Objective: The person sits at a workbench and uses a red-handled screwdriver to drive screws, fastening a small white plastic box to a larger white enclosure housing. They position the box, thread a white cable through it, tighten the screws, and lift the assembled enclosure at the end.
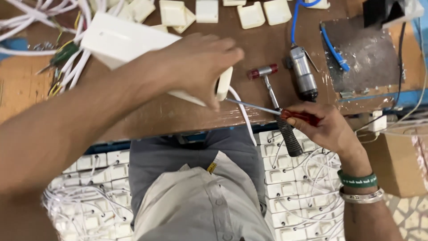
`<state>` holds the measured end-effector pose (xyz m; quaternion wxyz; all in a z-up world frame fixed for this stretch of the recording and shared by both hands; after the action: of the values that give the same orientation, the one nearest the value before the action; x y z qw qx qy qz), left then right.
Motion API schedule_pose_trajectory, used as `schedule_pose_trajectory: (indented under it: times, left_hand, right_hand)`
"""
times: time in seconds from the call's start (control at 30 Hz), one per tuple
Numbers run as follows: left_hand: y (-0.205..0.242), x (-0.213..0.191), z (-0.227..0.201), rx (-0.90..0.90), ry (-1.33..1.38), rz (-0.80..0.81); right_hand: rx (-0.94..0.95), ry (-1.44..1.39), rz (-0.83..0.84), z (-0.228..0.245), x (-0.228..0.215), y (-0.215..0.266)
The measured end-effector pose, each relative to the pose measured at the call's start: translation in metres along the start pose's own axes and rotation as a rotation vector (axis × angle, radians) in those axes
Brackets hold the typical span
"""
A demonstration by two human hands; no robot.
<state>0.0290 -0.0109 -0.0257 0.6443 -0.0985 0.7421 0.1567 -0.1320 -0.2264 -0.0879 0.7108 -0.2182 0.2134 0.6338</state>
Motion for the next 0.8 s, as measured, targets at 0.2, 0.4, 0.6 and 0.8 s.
schedule_pose_trajectory:
  times: [0.2, 0.4, 0.6, 0.8]
  left_hand:
    - [0.019, 0.000, -0.006, 0.119, -0.257, -0.336]
    - [0.017, 0.000, -0.005, 0.094, -0.168, -0.196]
    - [0.017, -0.010, -0.011, 0.104, -0.166, -0.250]
    - [0.017, -0.017, -0.015, 0.088, -0.107, -0.267]
  right_hand:
    - [0.188, -0.162, 0.284, -0.046, 0.010, 0.000]
    - [-0.067, -0.003, -0.008, -0.009, 0.004, 0.007]
    - [-0.160, -0.035, -0.046, 0.000, 0.007, 0.006]
    - [0.588, -0.492, 0.516, -0.065, 0.044, 0.014]
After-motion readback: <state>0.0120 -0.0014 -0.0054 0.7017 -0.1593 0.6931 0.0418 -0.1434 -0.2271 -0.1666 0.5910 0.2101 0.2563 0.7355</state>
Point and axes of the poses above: each hand's wrist, its own y-axis away from the middle knuckle, its own x-axis out of the palm, z = x × y, the point moved 6 cm from there along -y, towards the middle knuckle, and after that the axes turned 7 degrees about -z, right-handed, at the moved point
